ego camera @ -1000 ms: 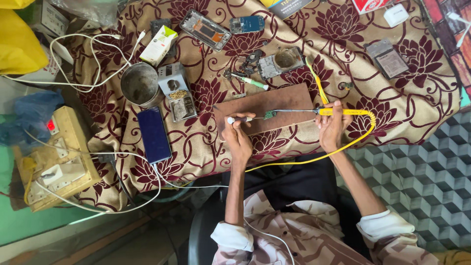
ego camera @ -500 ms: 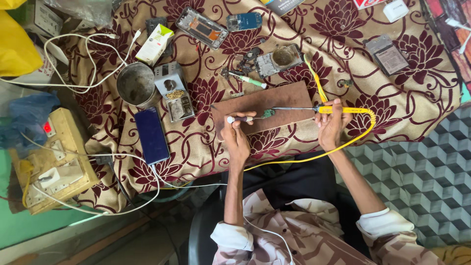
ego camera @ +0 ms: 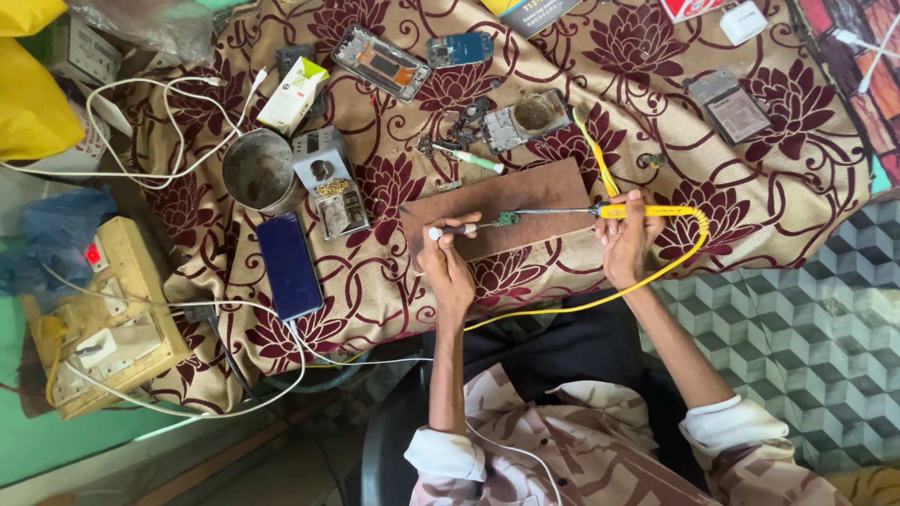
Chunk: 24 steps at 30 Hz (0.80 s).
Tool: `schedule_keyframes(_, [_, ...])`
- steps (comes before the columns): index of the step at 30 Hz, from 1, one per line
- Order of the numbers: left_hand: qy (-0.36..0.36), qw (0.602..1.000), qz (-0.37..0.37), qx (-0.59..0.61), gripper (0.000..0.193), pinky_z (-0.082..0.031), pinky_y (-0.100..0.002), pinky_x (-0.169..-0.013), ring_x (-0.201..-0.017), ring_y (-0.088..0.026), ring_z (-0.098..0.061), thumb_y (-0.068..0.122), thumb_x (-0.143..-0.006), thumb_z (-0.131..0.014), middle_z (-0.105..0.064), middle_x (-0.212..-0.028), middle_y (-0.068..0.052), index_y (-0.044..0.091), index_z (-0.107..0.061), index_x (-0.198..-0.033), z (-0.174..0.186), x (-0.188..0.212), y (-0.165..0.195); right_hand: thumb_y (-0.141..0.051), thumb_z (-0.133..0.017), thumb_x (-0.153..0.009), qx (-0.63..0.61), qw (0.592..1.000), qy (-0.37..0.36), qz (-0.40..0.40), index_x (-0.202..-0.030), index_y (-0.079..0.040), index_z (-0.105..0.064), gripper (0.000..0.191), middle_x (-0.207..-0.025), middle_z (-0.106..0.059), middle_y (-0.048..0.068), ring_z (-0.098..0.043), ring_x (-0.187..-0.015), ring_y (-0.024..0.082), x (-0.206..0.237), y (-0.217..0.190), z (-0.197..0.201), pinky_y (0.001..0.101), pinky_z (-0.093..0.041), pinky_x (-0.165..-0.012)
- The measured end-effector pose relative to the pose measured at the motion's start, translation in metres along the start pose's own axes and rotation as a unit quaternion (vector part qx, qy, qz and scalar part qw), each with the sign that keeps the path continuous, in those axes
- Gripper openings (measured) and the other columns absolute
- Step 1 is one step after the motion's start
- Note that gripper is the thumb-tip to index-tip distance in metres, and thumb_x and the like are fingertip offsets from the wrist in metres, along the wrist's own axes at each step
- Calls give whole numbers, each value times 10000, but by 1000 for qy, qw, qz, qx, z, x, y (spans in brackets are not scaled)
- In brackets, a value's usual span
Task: The person uses a soldering iron and solder wire to solder components on a small green circuit board placed on a wooden board. They repeatedly apply solder to different points on the board while holding the board steady with the other hand.
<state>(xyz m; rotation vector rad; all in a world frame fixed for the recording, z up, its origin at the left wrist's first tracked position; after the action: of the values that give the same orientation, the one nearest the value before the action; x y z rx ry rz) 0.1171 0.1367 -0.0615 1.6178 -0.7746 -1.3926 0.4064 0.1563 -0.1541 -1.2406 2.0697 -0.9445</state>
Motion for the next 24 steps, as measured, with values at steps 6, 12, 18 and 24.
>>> schedule_keyframes(6, [22,1000,1,14,298,-532,-295,-786,-878,-186,-677,212,-1165,-402,-758,-1062,-174,-22,-582,-1122,-5,2,1,-317,-612,-1098,28,1000,13,5,-951,-37,-567,319,-662,-434,20,-401,-520,102,-1,1,6,262,-369,-471])
schedule_keyframes(12, [7,999,24,-33,276,-478,-262,-592,-745,-143,-666,219,-1122,-380,-787,-1035,-128,9,-555,-1082,-5,-1,3,-348,-604,-1118,3,1000,5,0,-992,-59,-550,320,-697,-435,24,-419,-559,125,-4,3,12,279,-389,-503])
schedule_keyframes(18, [5,999,-38,-27,271,-519,-299,-711,-808,-176,-660,208,-1176,-376,-761,-1083,-134,-3,-539,-1130,-6,-1,14,-370,-636,-1121,1,1000,-3,10,-1019,-58,-543,342,-723,-428,24,-418,-599,125,-2,5,17,281,-392,-536])
schedule_keyframes(24, [13,999,8,-45,257,-497,-273,-638,-764,-168,-674,201,-1141,-385,-781,-1055,-139,1,-541,-1099,-6,-2,10,-377,-642,-1108,-13,999,39,7,-1059,-78,-513,329,-833,-473,32,-436,-622,122,-5,4,19,292,-416,-530])
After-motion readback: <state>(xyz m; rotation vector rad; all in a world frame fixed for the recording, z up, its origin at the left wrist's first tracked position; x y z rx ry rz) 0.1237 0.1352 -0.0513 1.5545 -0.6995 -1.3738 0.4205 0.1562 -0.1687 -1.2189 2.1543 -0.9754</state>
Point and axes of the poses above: each hand's wrist, its own x-axis away from the middle knuckle, its own z-axis out of the back of the hand, y = z × x, the point moved 4 cm from there along -x, towards the middle knuckle
